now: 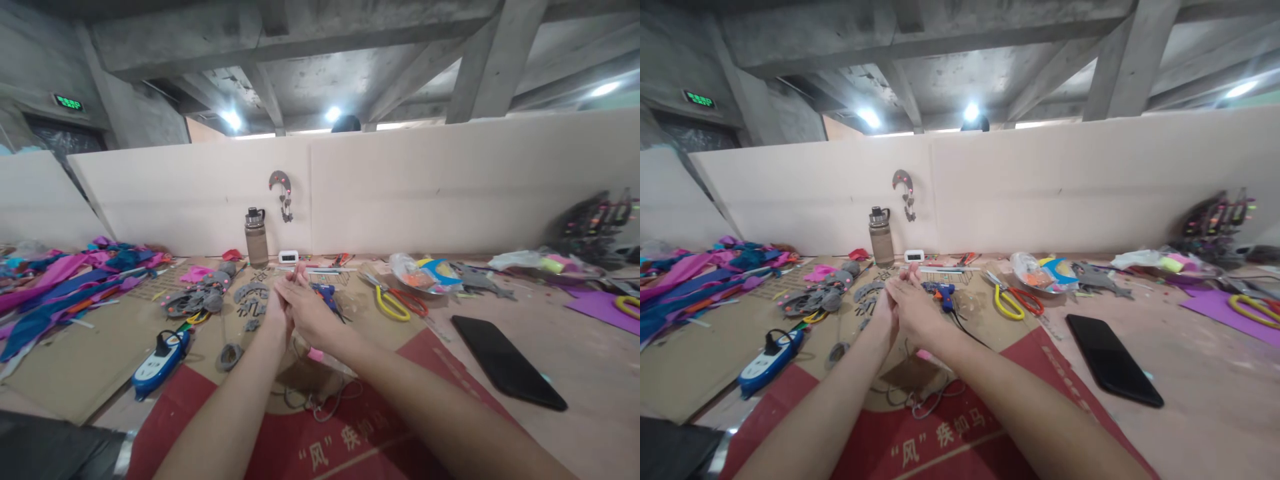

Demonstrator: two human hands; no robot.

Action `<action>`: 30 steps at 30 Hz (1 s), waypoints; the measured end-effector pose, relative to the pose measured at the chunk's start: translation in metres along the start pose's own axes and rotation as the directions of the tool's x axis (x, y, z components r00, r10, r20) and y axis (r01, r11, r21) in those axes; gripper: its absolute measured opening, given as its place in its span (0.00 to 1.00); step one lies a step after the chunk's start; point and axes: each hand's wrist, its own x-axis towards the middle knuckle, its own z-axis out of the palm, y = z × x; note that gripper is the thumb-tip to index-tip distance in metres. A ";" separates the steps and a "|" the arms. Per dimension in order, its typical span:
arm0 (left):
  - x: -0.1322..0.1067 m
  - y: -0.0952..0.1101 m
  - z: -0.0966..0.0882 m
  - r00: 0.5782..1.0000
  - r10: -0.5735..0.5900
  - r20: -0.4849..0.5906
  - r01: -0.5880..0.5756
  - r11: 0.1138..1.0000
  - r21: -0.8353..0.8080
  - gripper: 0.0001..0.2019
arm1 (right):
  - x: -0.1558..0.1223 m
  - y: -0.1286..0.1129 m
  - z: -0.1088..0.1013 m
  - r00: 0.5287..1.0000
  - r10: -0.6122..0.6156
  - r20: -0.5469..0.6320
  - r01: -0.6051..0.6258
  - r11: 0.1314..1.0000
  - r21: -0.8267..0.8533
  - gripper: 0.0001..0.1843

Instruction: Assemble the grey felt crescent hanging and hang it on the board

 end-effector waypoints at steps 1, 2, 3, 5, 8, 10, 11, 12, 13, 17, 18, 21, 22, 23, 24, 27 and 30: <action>0.001 0.000 -0.003 1.000 0.017 0.004 -0.017 1.000 0.009 0.22 | -0.002 -0.001 -0.004 0.997 -0.030 0.069 0.033 0.999 -0.035 0.29; 0.002 -0.001 -0.006 0.999 0.035 0.008 -0.035 0.999 0.015 0.21 | -0.004 -0.003 -0.008 0.990 -0.052 0.130 0.061 0.996 -0.068 0.29; 0.003 -0.002 -0.008 0.999 0.054 0.006 -0.054 0.998 0.017 0.21 | -0.006 -0.004 -0.012 0.982 -0.063 0.178 0.082 0.992 -0.099 0.29; 0.003 -0.004 -0.011 0.996 0.088 0.006 -0.088 0.996 0.010 0.21 | -0.007 -0.004 -0.017 0.968 -0.058 0.244 0.101 0.980 -0.169 0.28; 0.002 -0.007 -0.011 0.997 0.071 0.001 -0.071 0.997 -0.008 0.20 | -0.007 0.000 -0.017 0.977 -0.007 0.213 0.051 0.978 -0.202 0.25; 0.001 -0.006 -0.007 1.000 0.028 0.000 -0.028 0.999 -0.024 0.21 | -0.007 0.004 -0.016 0.988 0.016 0.154 0.012 0.984 -0.179 0.24; 0.000 -0.006 -0.006 1.000 0.005 0.000 -0.005 1.000 -0.031 0.21 | -0.007 0.006 -0.017 0.993 0.018 0.113 0.001 0.986 -0.165 0.23; -0.001 -0.005 -0.004 1.000 -0.014 -0.003 0.013 0.999 -0.036 0.20 | -0.008 0.007 -0.018 0.998 0.017 0.067 -0.007 0.988 -0.157 0.22; -0.002 -0.004 -0.003 1.000 -0.026 -0.009 0.026 0.999 -0.040 0.19 | -0.008 0.008 -0.020 1.000 0.018 0.020 -0.015 0.988 -0.154 0.20; -0.005 -0.003 0.000 0.999 -0.028 -0.046 0.026 0.999 -0.044 0.16 | -0.009 0.007 -0.027 0.996 0.041 -0.078 -0.054 0.982 -0.183 0.11; -0.005 -0.004 0.001 0.998 -0.023 -0.050 0.021 0.999 -0.044 0.15 | -0.009 0.007 -0.029 0.997 0.041 -0.064 -0.053 0.980 -0.193 0.10; -0.005 -0.004 0.001 0.998 -0.018 -0.056 0.016 0.999 -0.044 0.16 | -0.010 0.006 -0.030 1.000 0.021 0.013 -0.017 0.969 -0.247 0.11; -0.005 -0.005 0.001 0.998 -0.018 -0.060 0.016 0.999 -0.046 0.16 | -0.010 0.006 -0.030 0.999 0.017 0.031 -0.008 0.966 -0.260 0.13; -0.006 -0.005 0.001 0.998 -0.018 -0.063 0.015 0.999 -0.048 0.16 | -0.010 0.006 -0.029 0.999 0.012 0.047 0.000 0.965 -0.264 0.14; -0.007 -0.005 0.002 0.998 -0.017 -0.064 0.013 0.999 -0.050 0.16 | -0.010 0.006 -0.029 0.998 0.009 0.056 0.006 0.966 -0.258 0.15; -0.012 -0.005 0.005 0.998 -0.012 -0.064 0.009 0.999 -0.053 0.17 | -0.011 0.006 -0.029 0.998 -0.015 0.063 0.029 0.972 -0.234 0.14; -0.016 -0.004 0.008 0.996 -0.023 -0.082 0.018 0.998 -0.059 0.18 | -0.010 0.007 -0.028 0.998 -0.051 0.043 0.061 0.962 -0.267 0.09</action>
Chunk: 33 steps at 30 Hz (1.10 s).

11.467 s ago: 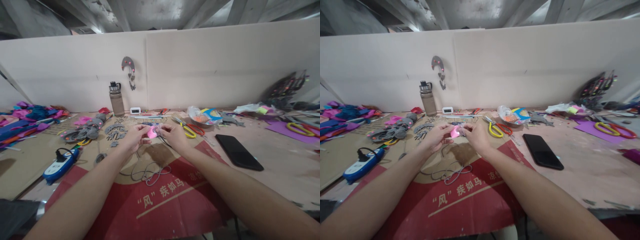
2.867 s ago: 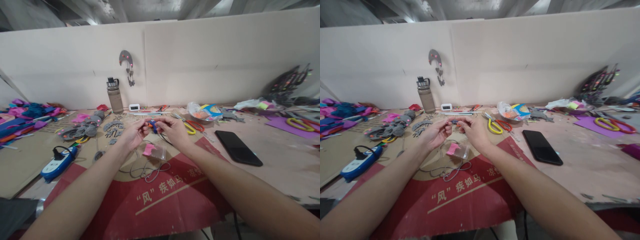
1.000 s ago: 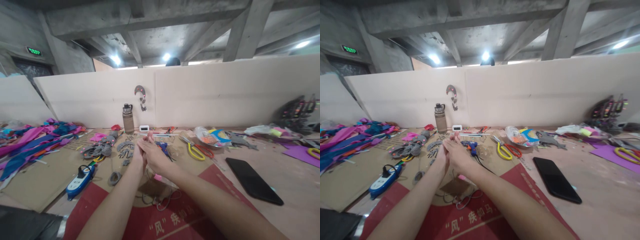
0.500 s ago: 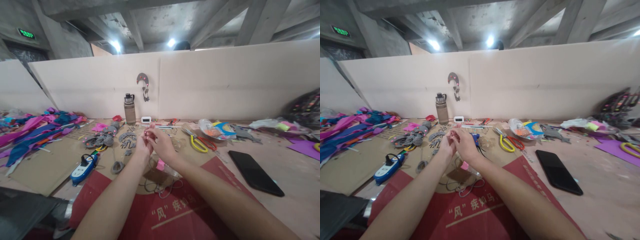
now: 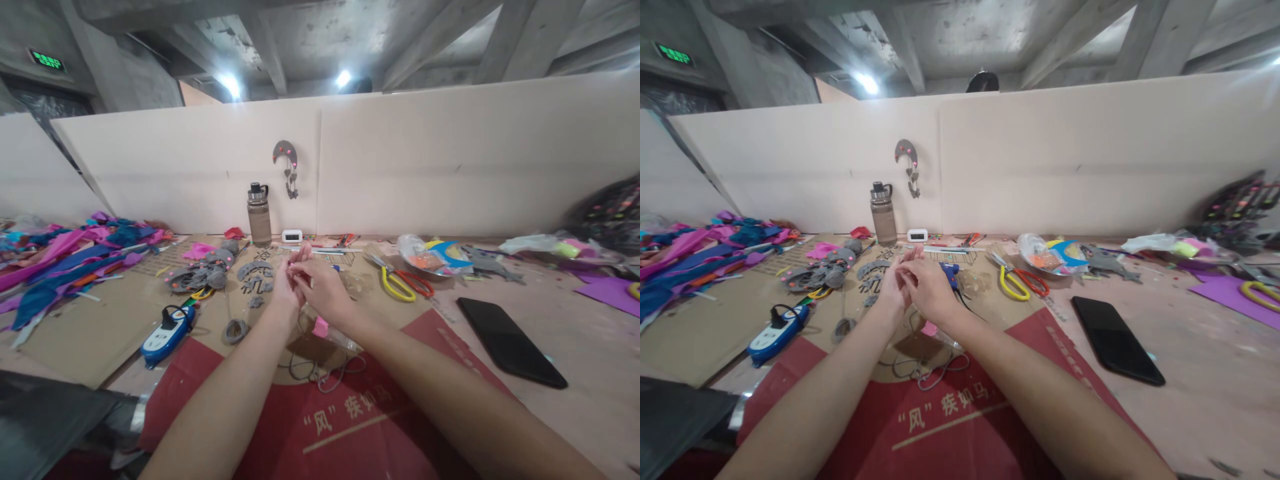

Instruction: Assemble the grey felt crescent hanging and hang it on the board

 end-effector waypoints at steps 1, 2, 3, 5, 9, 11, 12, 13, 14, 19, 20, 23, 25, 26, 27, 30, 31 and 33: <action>0.000 0.000 0.000 1.000 -0.007 -0.010 0.007 1.000 -0.004 0.19 | 0.000 0.000 0.000 1.000 -0.004 -0.009 0.004 1.000 -0.018 0.08; 0.000 0.000 0.000 1.000 -0.012 -0.017 0.012 1.000 -0.006 0.19 | 0.000 0.001 0.000 1.000 -0.004 -0.016 0.004 0.999 -0.035 0.06; 0.000 0.000 0.000 1.000 -0.016 -0.019 0.016 1.000 -0.008 0.19 | 0.000 0.001 0.001 1.000 -0.004 -0.017 0.003 0.999 -0.046 0.05; 0.001 0.001 -0.002 1.000 -0.015 -0.008 0.015 1.000 -0.004 0.20 | 0.000 0.001 0.000 1.000 -0.012 0.003 0.012 0.998 -0.055 0.05; 0.003 0.002 -0.003 1.000 0.011 0.009 -0.011 1.000 -0.006 0.18 | -0.001 0.001 -0.002 0.998 -0.038 0.045 0.039 0.999 -0.031 0.13; 0.003 0.003 -0.002 1.000 0.029 -0.008 -0.030 0.999 -0.017 0.19 | -0.002 0.001 -0.003 0.998 -0.023 0.059 0.024 1.000 -0.019 0.18; 0.003 0.003 -0.002 0.999 0.038 -0.019 -0.039 0.999 -0.022 0.19 | -0.001 0.000 -0.003 0.998 -0.014 0.066 0.015 1.000 -0.013 0.20; 0.003 0.004 -0.001 0.999 0.044 -0.024 -0.045 0.999 -0.026 0.20 | -0.001 0.000 -0.003 0.998 -0.009 0.070 0.009 1.000 -0.006 0.21; 0.002 0.004 0.000 0.998 0.049 -0.027 -0.049 0.998 -0.028 0.21 | -0.001 0.000 -0.003 0.998 -0.009 0.062 0.009 1.000 0.002 0.20; 0.003 0.005 0.000 0.999 0.044 -0.007 -0.044 0.999 -0.002 0.20 | -0.001 -0.002 -0.004 0.999 -0.045 0.012 0.045 0.999 0.029 0.12; 0.003 0.004 -0.001 0.999 0.046 0.000 -0.046 0.999 -0.002 0.20 | -0.001 -0.002 -0.004 0.999 -0.038 0.018 0.037 0.999 0.024 0.11; 0.007 0.003 -0.004 0.998 0.046 0.034 -0.046 0.999 -0.006 0.21 | -0.001 -0.001 -0.004 0.999 -0.018 0.048 0.018 1.000 -0.001 0.08; 0.010 0.002 -0.006 0.998 0.030 0.049 -0.030 1.000 -0.002 0.21 | -0.001 0.001 -0.004 0.999 0.000 0.053 0.001 1.000 -0.024 0.06; 0.011 0.001 -0.007 0.998 0.023 0.052 -0.023 1.000 0.000 0.21 | -0.001 0.002 -0.004 0.999 0.007 0.054 -0.005 0.999 -0.036 0.05; 0.012 0.001 -0.006 0.999 0.016 0.052 -0.016 1.000 0.001 0.21 | -0.001 0.003 -0.004 0.998 0.012 0.056 -0.009 0.999 -0.051 0.05; 0.009 -0.001 -0.003 0.999 0.008 0.040 -0.009 1.000 0.013 0.21 | -0.001 0.006 -0.004 0.998 0.010 0.062 -0.004 0.995 -0.098 0.05; 0.007 -0.001 -0.002 0.999 0.009 0.035 -0.010 1.000 0.023 0.21 | -0.001 0.006 -0.004 0.998 0.008 0.064 -0.001 0.994 -0.112 0.05; 0.004 -0.001 0.002 1.000 0.009 0.018 -0.010 0.999 0.049 0.20 | 0.000 0.006 -0.005 0.997 0.009 0.071 0.001 0.990 -0.138 0.04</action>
